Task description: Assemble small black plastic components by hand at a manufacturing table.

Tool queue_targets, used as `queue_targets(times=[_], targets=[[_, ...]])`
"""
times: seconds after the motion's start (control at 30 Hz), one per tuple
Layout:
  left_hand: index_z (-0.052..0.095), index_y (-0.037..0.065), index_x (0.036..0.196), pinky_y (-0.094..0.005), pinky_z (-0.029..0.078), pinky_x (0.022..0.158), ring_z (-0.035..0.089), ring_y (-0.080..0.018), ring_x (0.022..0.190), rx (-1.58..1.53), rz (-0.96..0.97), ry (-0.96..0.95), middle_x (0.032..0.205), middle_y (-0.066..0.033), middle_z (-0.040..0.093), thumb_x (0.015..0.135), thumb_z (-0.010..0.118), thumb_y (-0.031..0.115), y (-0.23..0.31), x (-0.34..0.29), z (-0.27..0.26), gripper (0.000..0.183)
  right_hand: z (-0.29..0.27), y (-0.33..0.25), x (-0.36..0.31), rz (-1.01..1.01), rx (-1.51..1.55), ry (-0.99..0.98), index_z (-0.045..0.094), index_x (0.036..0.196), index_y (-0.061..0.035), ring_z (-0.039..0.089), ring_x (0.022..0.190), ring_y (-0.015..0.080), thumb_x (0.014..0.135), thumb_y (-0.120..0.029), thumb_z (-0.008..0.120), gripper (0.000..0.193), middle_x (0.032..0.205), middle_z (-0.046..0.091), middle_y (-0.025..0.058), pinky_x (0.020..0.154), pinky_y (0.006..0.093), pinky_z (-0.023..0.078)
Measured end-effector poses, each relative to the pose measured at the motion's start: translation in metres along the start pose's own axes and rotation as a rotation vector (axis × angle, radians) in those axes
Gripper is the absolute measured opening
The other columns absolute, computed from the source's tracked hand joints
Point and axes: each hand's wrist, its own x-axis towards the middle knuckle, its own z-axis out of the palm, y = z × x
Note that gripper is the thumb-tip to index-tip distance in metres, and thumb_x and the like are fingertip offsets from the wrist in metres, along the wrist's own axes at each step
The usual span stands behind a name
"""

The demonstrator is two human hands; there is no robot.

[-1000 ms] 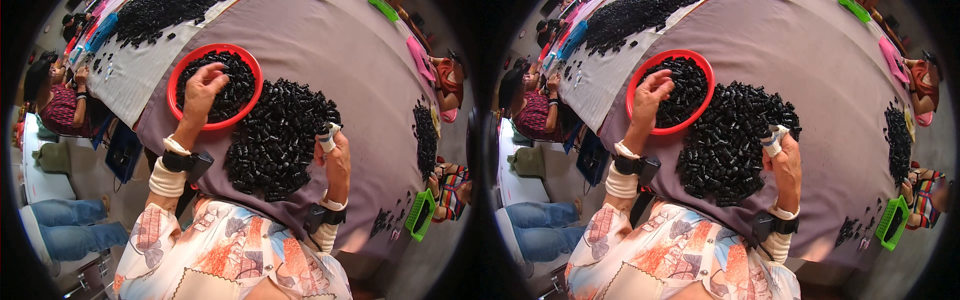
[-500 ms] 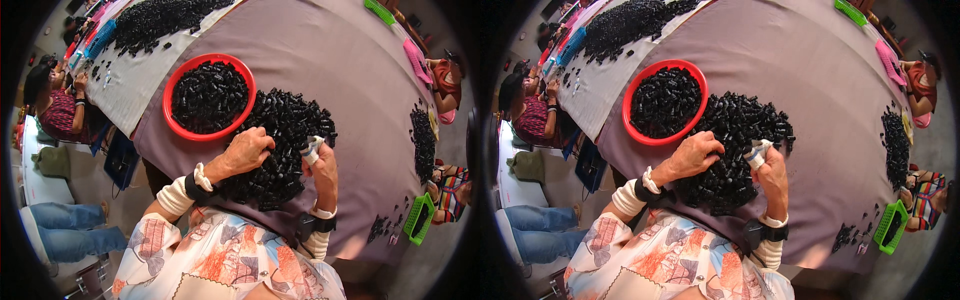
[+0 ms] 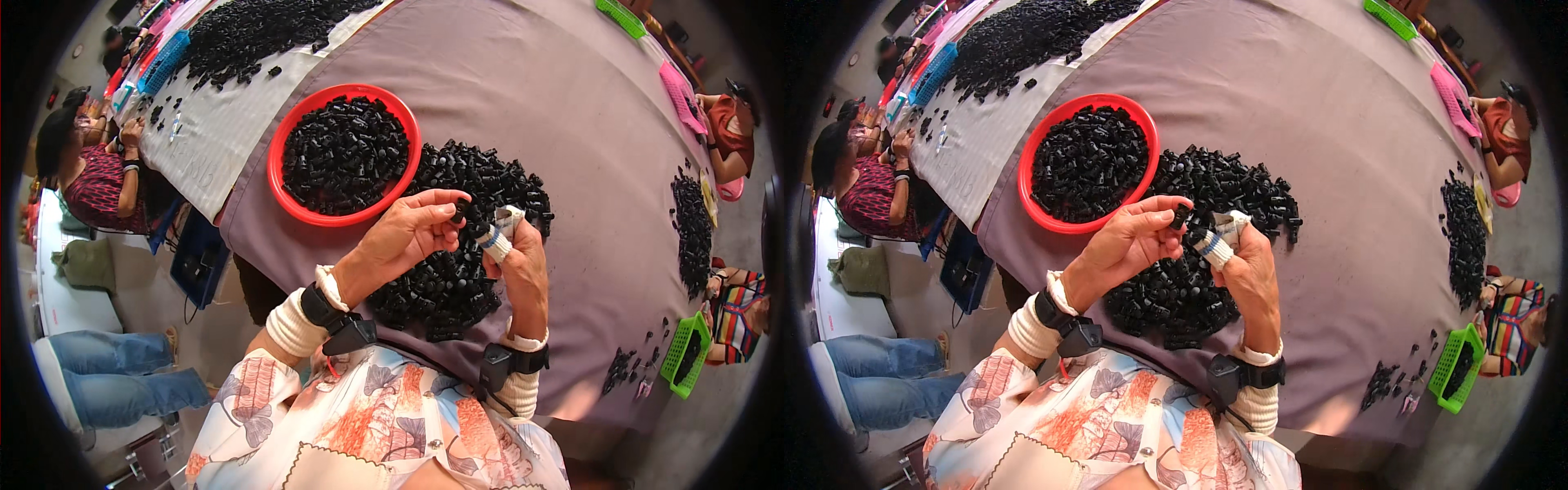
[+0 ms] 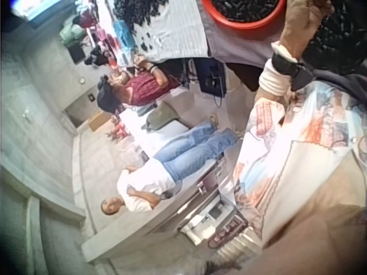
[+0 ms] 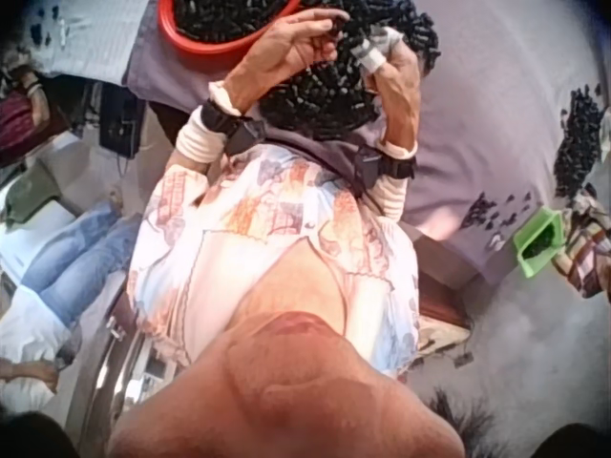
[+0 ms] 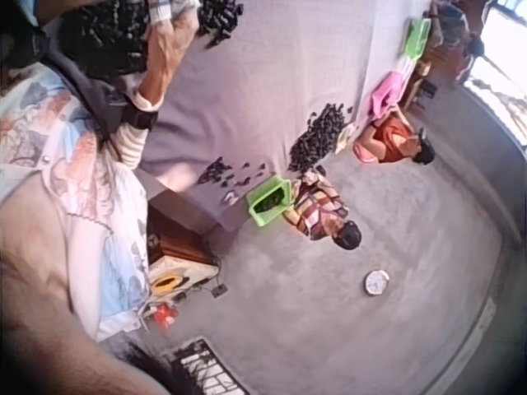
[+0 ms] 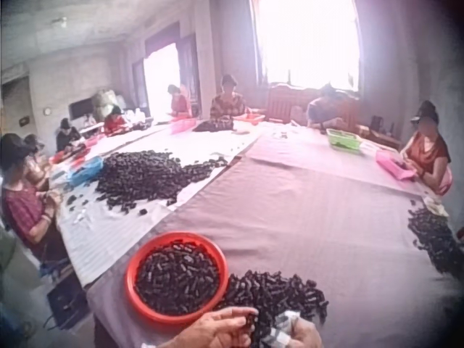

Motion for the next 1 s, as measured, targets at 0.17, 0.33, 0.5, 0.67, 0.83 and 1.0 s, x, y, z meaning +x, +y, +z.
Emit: queue_targets(times=[0.17,0.33,0.5,0.67,0.83,1.0], targets=[[0.052,0.0,0.11,-0.028,0.05,0.068,0.06,-0.0155,0.073,-0.033,0.005,-0.059,0.087,-0.0077,0.061,0.09,0.049,0.012,-0.009,0.003,-0.001,0.023,0.009,-0.007,0.002,-0.017,0.025,-0.006,0.051,0.076,-0.0074,0.041,0.041,0.0039,0.078,-0.017,0.063,0.015,0.052,0.047,-0.003,0.037,0.0191,0.028],[0.052,0.001,0.11,-0.0281,0.05,0.069,0.061,-0.0152,0.077,-0.042,0.008,-0.095,0.09,-0.008,0.061,0.091,0.048,0.012,-0.012,0.003,-0.002,0.023,0.01,-0.006,0.001,-0.006,0.005,-0.013,0.052,0.076,-0.0078,0.042,0.042,0.0034,0.077,-0.018,0.066,0.018,0.053,0.047,-0.0038,0.037,0.0175,0.029],[0.049,0.001,0.114,-0.0282,0.051,0.075,0.06,-0.0134,0.082,-0.131,-0.004,-0.03,0.093,-0.0083,0.061,0.091,0.048,0.013,-0.009,0.001,0.006,0.026,0.006,-0.004,0.0,0.028,-0.019,-0.034,0.057,0.085,-0.0027,0.044,0.045,0.0039,0.073,-0.014,0.069,0.021,0.062,0.053,-0.0013,0.038,0.019,0.034],[0.049,0.0,0.114,-0.0276,0.051,0.076,0.06,-0.0134,0.083,-0.133,-0.003,-0.016,0.093,-0.0082,0.06,0.091,0.048,0.012,-0.011,0.003,0.002,0.026,0.009,-0.004,0.0,0.028,0.015,-0.052,0.057,0.085,-0.002,0.045,0.046,0.0039,0.071,-0.012,0.071,0.023,0.064,0.053,-0.0007,0.038,0.0194,0.034],[0.049,0.0,0.113,-0.0268,0.051,0.075,0.06,-0.0134,0.083,-0.142,0.006,-0.021,0.092,-0.0078,0.06,0.091,0.048,0.012,-0.012,0.004,0.0,0.026,0.008,-0.003,0.001,0.043,-0.061,-0.045,0.057,0.088,-0.0013,0.045,0.045,0.0043,0.071,-0.011,0.07,0.024,0.063,0.052,-0.0011,0.038,0.0197,0.034],[0.05,0.0,0.112,-0.026,0.05,0.075,0.06,-0.0131,0.083,-0.129,-0.017,-0.034,0.092,-0.0077,0.06,0.09,0.049,0.011,-0.012,0.003,0.0,0.025,0.009,-0.002,0.002,0.036,-0.054,-0.085,0.058,0.088,-0.0013,0.045,0.045,0.0048,0.071,-0.011,0.068,0.022,0.062,0.052,-0.001,0.038,0.0204,0.034]])
